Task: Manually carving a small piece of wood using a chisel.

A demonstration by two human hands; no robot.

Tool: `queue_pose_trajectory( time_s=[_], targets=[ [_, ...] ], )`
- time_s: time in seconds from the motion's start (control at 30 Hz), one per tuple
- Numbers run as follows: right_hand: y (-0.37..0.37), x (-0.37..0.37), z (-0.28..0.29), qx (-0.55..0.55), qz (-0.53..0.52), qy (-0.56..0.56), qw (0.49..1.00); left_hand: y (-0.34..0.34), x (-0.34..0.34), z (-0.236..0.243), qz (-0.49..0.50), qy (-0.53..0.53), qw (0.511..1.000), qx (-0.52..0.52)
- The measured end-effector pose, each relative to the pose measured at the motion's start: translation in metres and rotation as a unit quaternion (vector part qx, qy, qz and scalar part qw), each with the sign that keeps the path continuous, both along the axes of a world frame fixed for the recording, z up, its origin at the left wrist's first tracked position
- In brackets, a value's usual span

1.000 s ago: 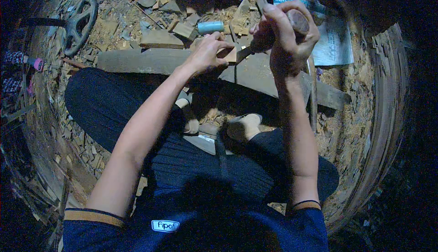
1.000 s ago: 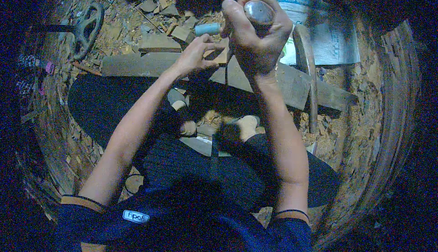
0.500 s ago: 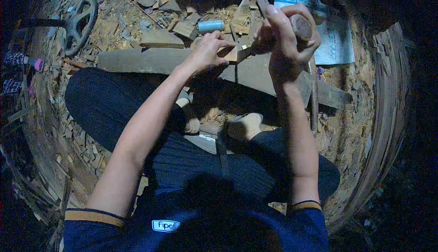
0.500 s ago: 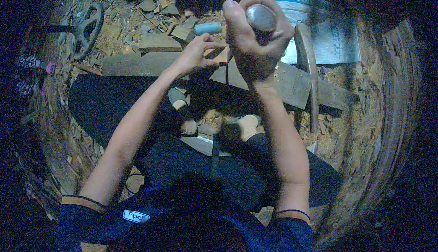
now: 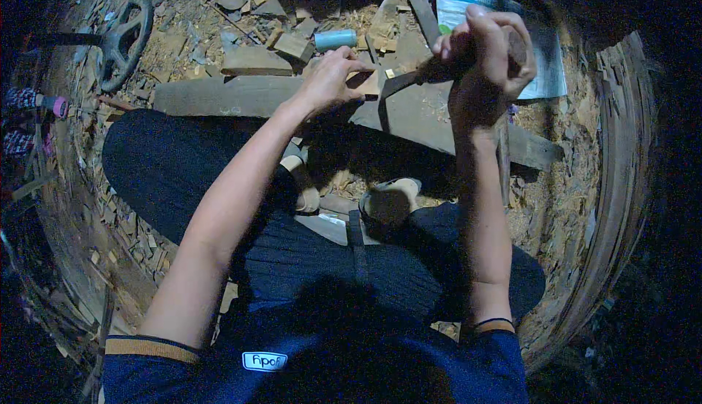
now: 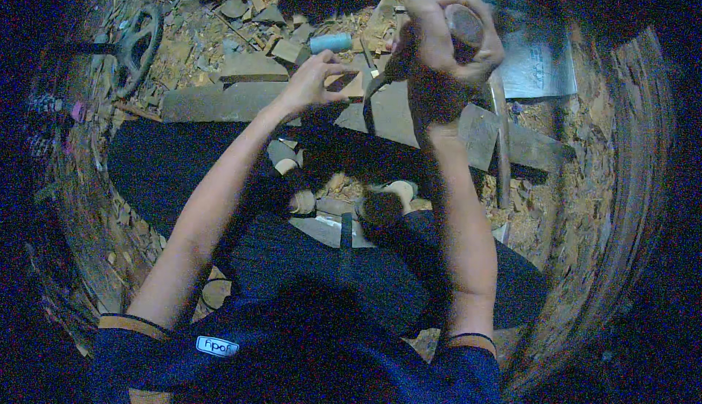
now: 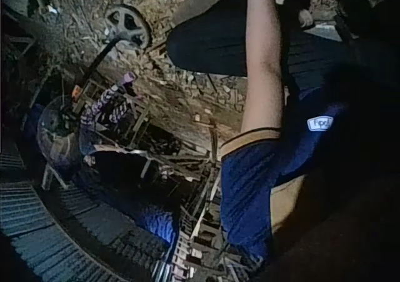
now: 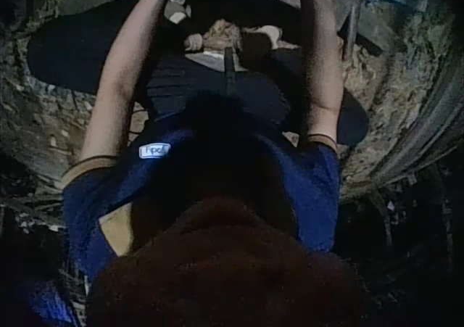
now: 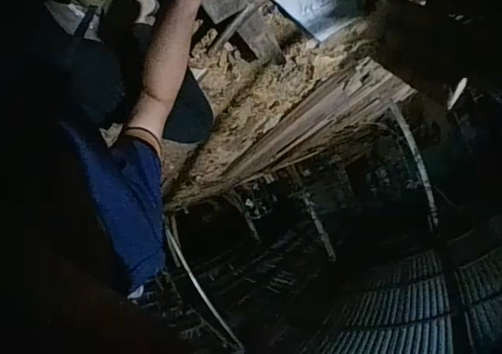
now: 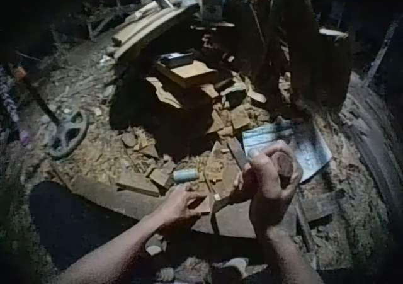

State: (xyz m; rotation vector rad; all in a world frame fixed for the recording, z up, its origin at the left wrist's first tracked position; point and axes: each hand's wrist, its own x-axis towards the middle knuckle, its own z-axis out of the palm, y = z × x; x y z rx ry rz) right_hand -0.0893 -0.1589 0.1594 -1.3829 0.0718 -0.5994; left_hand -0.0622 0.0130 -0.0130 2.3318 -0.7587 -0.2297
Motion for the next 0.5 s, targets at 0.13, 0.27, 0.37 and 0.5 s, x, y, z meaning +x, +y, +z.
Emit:
queue_pose_trajectory(
  time_s=[0.13, 0.27, 0.37, 0.5],
  targets=[
    [0.001, 0.006, -0.008, -0.006, 0.020, -0.009, 1.000, 0.001, 0.001, 0.002, -0.018, -0.003, 1.000, -0.006],
    [0.000, 0.010, -0.014, -0.058, -0.021, -0.014, 0.998, 0.000, -0.002, 0.006, -0.027, -0.006, 0.999, -0.019],
    [0.004, 0.008, -0.010, -0.010, 0.006, 0.005, 1.000, 0.001, -0.004, 0.011, -0.023, 0.001, 1.000, -0.005],
    [0.010, 0.009, -0.006, -0.005, 0.009, -0.007, 1.000, 0.002, -0.002, 0.008, -0.033, -0.028, 0.999, -0.009]
  ],
)
